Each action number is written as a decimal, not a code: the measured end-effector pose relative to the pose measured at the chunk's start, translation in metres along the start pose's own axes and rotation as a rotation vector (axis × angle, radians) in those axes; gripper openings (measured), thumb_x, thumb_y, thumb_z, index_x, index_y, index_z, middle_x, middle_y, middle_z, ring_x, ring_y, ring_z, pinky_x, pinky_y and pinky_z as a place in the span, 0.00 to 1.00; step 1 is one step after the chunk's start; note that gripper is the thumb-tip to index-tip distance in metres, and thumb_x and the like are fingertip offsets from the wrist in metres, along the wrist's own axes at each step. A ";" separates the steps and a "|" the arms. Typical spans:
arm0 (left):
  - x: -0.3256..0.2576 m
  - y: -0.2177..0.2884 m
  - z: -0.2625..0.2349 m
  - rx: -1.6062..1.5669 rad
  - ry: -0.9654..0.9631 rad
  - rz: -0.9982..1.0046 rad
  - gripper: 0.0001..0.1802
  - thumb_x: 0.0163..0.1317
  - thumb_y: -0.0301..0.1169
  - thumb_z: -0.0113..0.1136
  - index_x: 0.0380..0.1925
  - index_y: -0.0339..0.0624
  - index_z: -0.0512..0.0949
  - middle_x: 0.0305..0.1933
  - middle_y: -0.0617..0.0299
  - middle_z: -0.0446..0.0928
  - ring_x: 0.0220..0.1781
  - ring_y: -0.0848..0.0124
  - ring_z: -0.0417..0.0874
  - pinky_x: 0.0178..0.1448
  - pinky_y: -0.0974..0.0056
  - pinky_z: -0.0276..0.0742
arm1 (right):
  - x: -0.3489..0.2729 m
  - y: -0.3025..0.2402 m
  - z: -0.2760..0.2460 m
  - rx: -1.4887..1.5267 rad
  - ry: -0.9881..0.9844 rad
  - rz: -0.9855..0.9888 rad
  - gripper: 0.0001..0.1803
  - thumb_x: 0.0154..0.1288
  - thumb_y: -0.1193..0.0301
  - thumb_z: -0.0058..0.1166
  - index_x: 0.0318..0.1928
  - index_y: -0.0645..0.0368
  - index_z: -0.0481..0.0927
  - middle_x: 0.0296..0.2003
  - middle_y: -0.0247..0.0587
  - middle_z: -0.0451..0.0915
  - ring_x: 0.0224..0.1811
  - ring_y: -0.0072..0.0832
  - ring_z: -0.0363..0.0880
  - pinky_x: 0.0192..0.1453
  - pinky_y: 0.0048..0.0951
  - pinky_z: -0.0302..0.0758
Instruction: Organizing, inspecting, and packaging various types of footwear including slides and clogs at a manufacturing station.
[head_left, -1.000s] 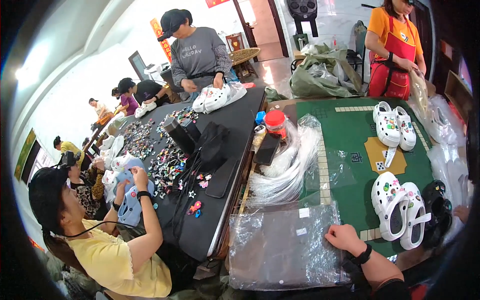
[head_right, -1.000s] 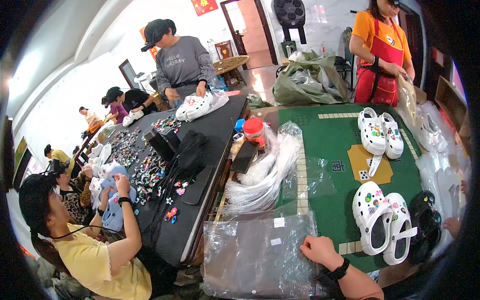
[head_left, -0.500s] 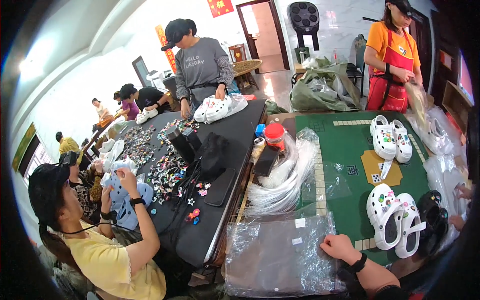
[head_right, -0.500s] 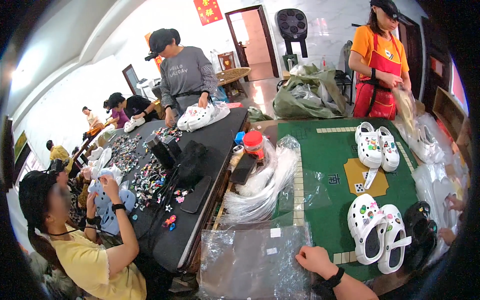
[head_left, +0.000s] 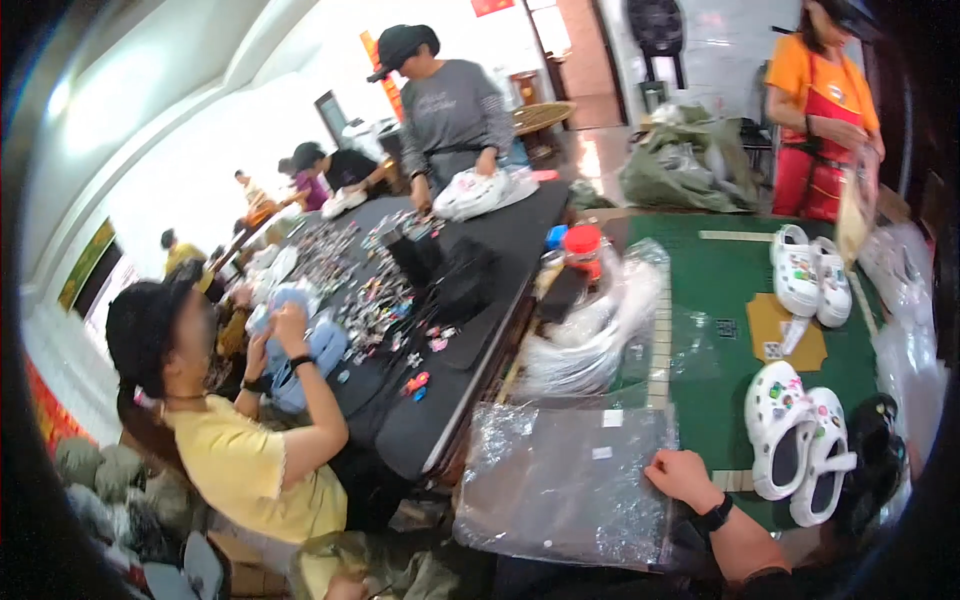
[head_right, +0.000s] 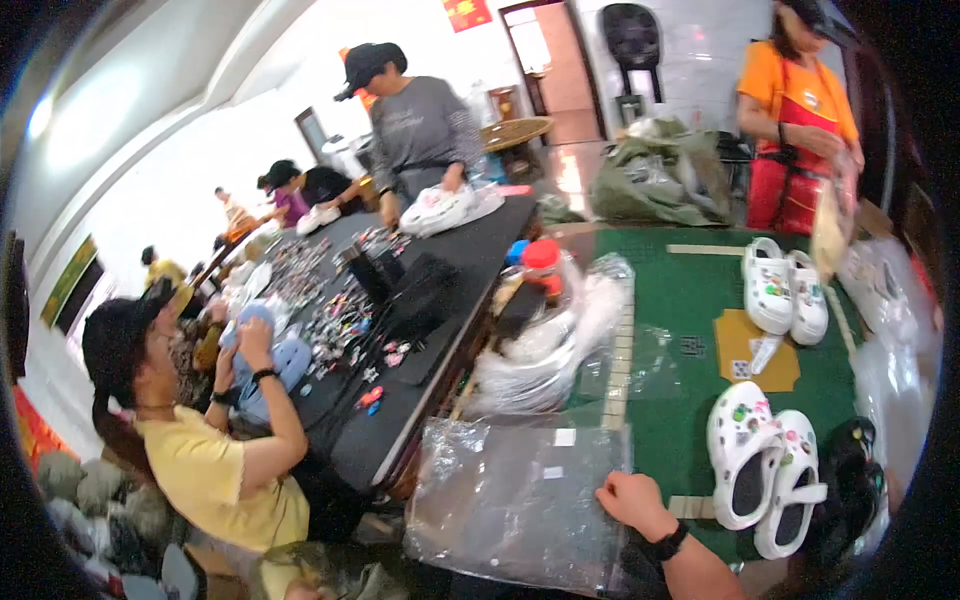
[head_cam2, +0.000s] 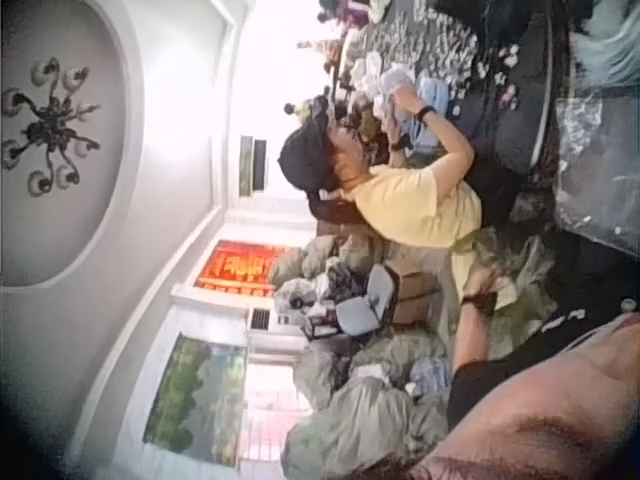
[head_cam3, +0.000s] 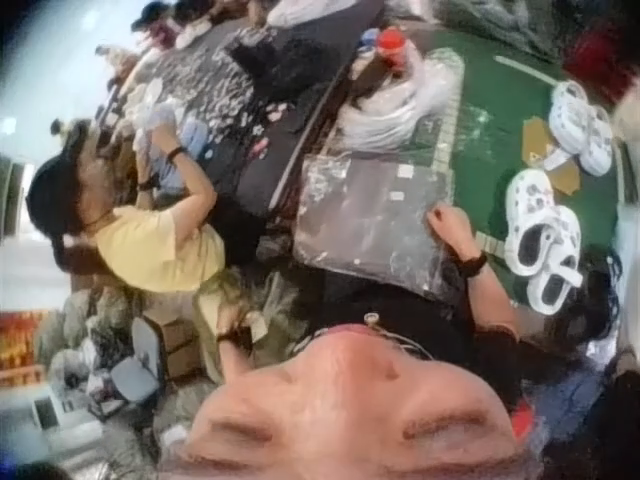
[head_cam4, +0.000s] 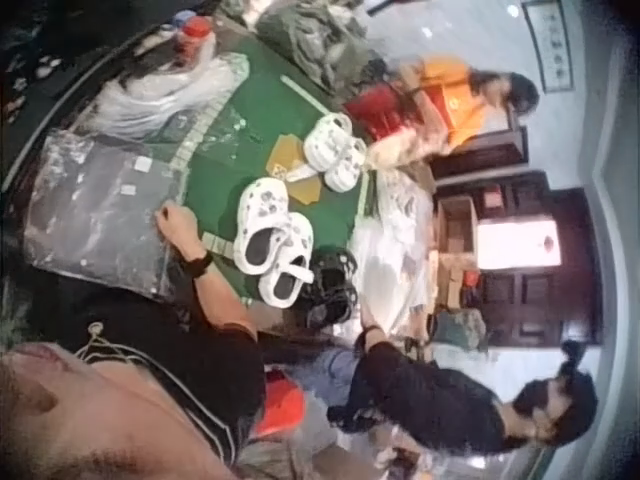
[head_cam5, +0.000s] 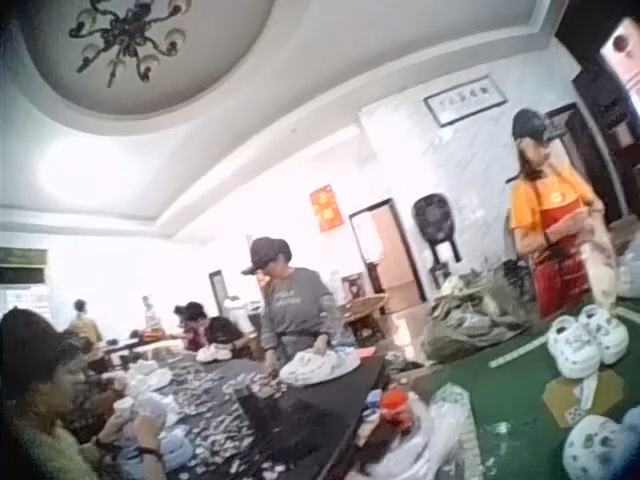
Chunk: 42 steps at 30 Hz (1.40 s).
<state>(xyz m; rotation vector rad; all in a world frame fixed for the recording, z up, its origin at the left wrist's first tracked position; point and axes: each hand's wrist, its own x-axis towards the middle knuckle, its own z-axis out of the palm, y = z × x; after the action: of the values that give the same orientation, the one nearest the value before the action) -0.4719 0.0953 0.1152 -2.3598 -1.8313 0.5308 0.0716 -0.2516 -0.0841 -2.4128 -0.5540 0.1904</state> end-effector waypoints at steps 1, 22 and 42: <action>0.015 0.011 -0.010 0.005 0.023 0.051 0.18 0.54 0.42 0.55 0.38 0.42 0.81 0.37 0.47 0.82 0.40 0.50 0.83 0.45 0.49 0.76 | 0.001 0.002 0.004 -0.024 -0.007 -0.028 0.15 0.58 0.56 0.56 0.29 0.55 0.81 0.24 0.44 0.82 0.29 0.46 0.81 0.34 0.44 0.77; -0.008 0.305 -0.271 -0.109 0.247 1.207 0.10 0.44 0.30 0.59 0.26 0.35 0.80 0.25 0.45 0.75 0.29 0.51 0.77 0.35 0.56 0.73 | 0.013 0.006 0.002 0.256 -0.057 -0.116 0.16 0.58 0.57 0.54 0.31 0.59 0.81 0.29 0.50 0.82 0.33 0.50 0.80 0.38 0.45 0.76; -0.050 0.631 -0.300 -0.292 0.643 1.924 0.30 0.45 0.27 0.67 0.53 0.41 0.74 0.54 0.52 0.74 0.58 0.50 0.72 0.61 0.53 0.69 | -0.035 0.023 -0.067 0.639 -0.085 0.225 0.13 0.62 0.64 0.57 0.34 0.63 0.80 0.24 0.39 0.81 0.21 0.25 0.79 0.27 0.27 0.74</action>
<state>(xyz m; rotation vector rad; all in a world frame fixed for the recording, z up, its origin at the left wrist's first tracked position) 0.1974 -0.0829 0.2202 -3.0421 0.9804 -0.4783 0.0659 -0.3210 -0.0468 -1.8391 -0.2068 0.4886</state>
